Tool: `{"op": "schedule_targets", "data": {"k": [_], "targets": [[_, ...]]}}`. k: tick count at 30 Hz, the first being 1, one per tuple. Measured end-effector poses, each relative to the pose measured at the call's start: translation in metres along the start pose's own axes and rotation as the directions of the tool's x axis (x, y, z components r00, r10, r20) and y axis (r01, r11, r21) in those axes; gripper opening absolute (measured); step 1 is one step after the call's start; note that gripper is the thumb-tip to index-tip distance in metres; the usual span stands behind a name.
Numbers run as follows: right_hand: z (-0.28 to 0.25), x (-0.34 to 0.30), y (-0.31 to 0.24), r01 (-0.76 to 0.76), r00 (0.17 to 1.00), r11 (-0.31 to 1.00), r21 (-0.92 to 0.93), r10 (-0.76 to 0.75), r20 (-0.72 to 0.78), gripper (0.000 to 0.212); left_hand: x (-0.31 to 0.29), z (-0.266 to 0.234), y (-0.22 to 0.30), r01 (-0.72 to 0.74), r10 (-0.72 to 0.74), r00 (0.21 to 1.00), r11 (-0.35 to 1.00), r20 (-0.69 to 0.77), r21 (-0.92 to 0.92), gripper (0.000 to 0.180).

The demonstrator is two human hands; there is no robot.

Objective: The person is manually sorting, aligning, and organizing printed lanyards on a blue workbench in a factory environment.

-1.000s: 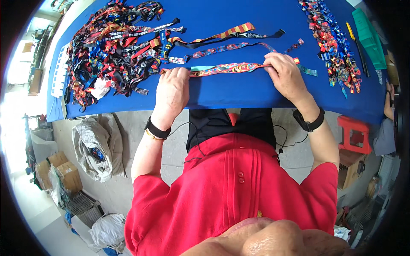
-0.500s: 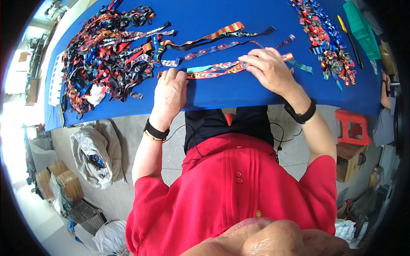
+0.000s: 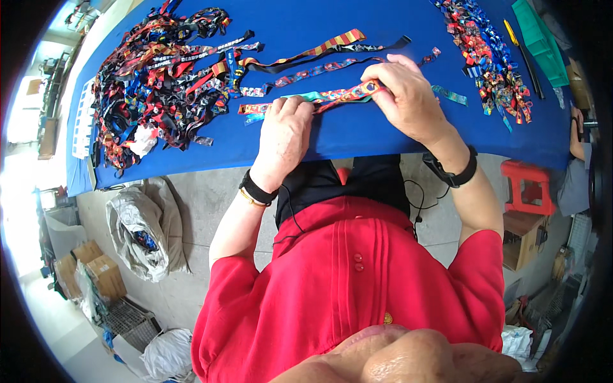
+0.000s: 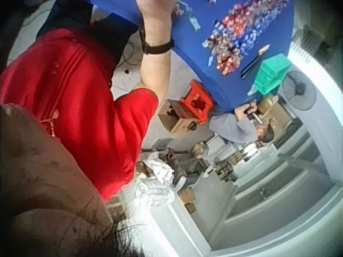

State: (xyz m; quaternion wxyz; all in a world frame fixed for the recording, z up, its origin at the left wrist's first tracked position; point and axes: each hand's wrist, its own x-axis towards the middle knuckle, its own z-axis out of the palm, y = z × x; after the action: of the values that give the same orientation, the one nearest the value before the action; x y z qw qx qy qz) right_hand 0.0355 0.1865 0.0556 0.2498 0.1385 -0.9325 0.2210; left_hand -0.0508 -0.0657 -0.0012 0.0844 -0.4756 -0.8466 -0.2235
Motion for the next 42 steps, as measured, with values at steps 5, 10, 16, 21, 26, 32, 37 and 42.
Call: {"op": "schedule_targets", "data": {"k": [5, 10, 16, 21, 26, 32, 37, 42], "targets": [[-0.021, -0.016, -0.002, 0.019, 0.996, 0.999, -0.031, -0.022, -0.085, 0.015, 0.001, -0.001, -0.005, 0.007, -0.007, 1.0, 1.0, -0.015, 0.009, 0.023], [-0.033, -0.046, -0.003, -0.191, 0.981, 0.981, -0.02, 0.191, 0.015, 0.018, 0.004, -0.005, -0.006, 0.003, -0.002, 1.0, 0.998, -0.005, 0.056, 0.023], [-0.045, -0.088, 0.007, -0.231, 0.971, 0.96, -0.156, 0.238, 0.031, 0.028, -0.002, -0.032, -0.01, 0.181, -0.198, 0.979, 0.95, -0.041, -0.255, 0.006], [-0.043, -0.113, 0.022, -0.24, 0.966, 0.929, -0.282, 0.258, 0.028, 0.036, -0.014, -0.043, -0.02, 0.411, -0.402, 0.909, 0.814, 0.112, -0.41, 0.011], [-0.048, -0.117, 0.035, -0.208, 0.97, 0.902, -0.377, 0.239, 0.036, 0.036, -0.023, -0.037, -0.033, 0.405, -0.402, 0.914, 0.89, 0.06, -0.208, 0.013], [-0.068, -0.12, 0.037, -0.213, 0.953, 0.885, -0.415, 0.281, 0.11, 0.032, -0.025, -0.039, -0.034, 0.367, -0.367, 0.93, 0.93, 0.004, -0.009, 0.016], [-0.074, -0.113, 0.043, -0.36, 0.923, 0.902, -0.238, 0.381, 0.049, 0.027, -0.014, -0.042, -0.038, 0.304, -0.305, 0.946, 0.952, -0.111, -0.028, 0.023], [-0.046, -0.087, 0.057, -0.345, 0.937, 0.887, -0.305, 0.343, -0.064, 0.021, 0.004, -0.03, -0.037, 0.202, -0.203, 0.979, 0.977, 0.009, 0.062, 0.033]]}}
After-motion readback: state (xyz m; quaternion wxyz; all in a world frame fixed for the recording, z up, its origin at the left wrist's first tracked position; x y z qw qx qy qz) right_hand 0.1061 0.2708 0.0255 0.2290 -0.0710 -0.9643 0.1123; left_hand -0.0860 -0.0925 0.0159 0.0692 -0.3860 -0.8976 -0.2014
